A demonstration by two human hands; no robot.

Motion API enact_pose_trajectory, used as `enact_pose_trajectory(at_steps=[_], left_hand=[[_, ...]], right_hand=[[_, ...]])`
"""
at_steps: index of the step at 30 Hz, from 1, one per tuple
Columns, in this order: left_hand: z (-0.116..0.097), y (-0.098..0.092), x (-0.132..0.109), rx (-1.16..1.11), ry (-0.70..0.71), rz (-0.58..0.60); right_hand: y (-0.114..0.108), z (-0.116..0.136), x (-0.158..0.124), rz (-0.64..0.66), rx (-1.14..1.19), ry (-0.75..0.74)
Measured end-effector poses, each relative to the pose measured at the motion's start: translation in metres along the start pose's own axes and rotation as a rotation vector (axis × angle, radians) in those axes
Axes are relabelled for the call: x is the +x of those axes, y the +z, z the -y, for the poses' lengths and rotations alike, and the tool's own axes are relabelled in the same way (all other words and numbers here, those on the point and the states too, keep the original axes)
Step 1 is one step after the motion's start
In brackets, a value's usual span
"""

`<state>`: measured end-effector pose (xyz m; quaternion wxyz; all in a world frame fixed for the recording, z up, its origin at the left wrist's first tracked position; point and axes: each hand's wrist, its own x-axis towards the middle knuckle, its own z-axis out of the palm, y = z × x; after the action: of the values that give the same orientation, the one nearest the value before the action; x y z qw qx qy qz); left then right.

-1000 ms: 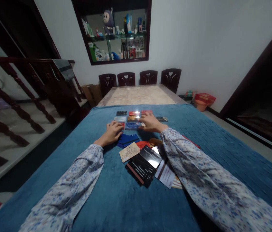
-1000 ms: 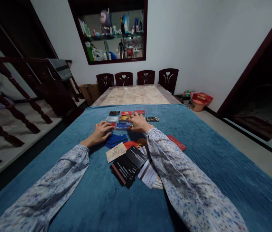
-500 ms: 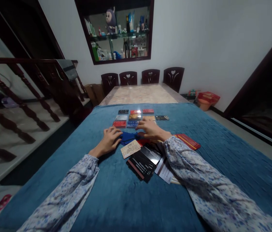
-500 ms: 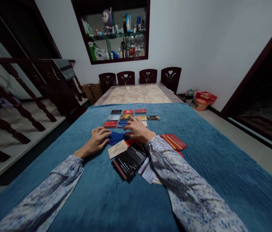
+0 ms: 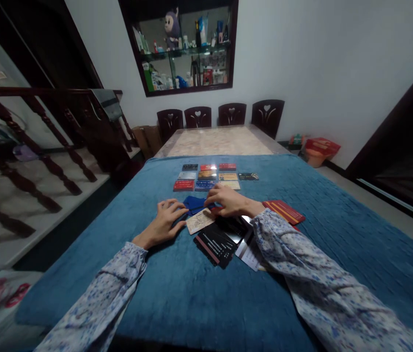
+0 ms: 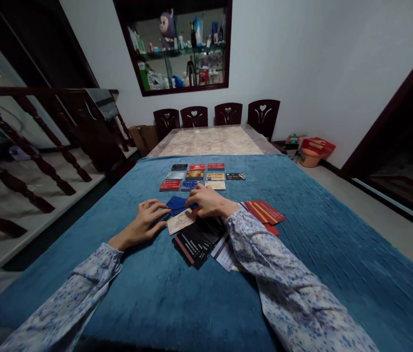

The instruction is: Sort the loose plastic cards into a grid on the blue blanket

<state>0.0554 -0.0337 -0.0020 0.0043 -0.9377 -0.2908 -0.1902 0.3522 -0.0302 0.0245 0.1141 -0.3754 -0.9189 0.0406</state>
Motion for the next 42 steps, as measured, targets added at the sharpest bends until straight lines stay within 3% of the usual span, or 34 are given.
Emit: enact_pose_trajectory(at_steps=[12,29,42], left_hand=[[-0.021,-0.011,-0.001,-0.091,0.091,0.112],[-0.025,-0.012,0.003,-0.120,0.106,0.076],[-0.020,-0.010,0.001,-0.156,0.148,-0.010]], right_hand=[[0.001,0.015,0.002,0.071,0.018,-0.013],[0.003,0.013,0.003,0.118,0.014,0.004],[-0.005,0.015,0.002,0.058,0.069,-0.078]])
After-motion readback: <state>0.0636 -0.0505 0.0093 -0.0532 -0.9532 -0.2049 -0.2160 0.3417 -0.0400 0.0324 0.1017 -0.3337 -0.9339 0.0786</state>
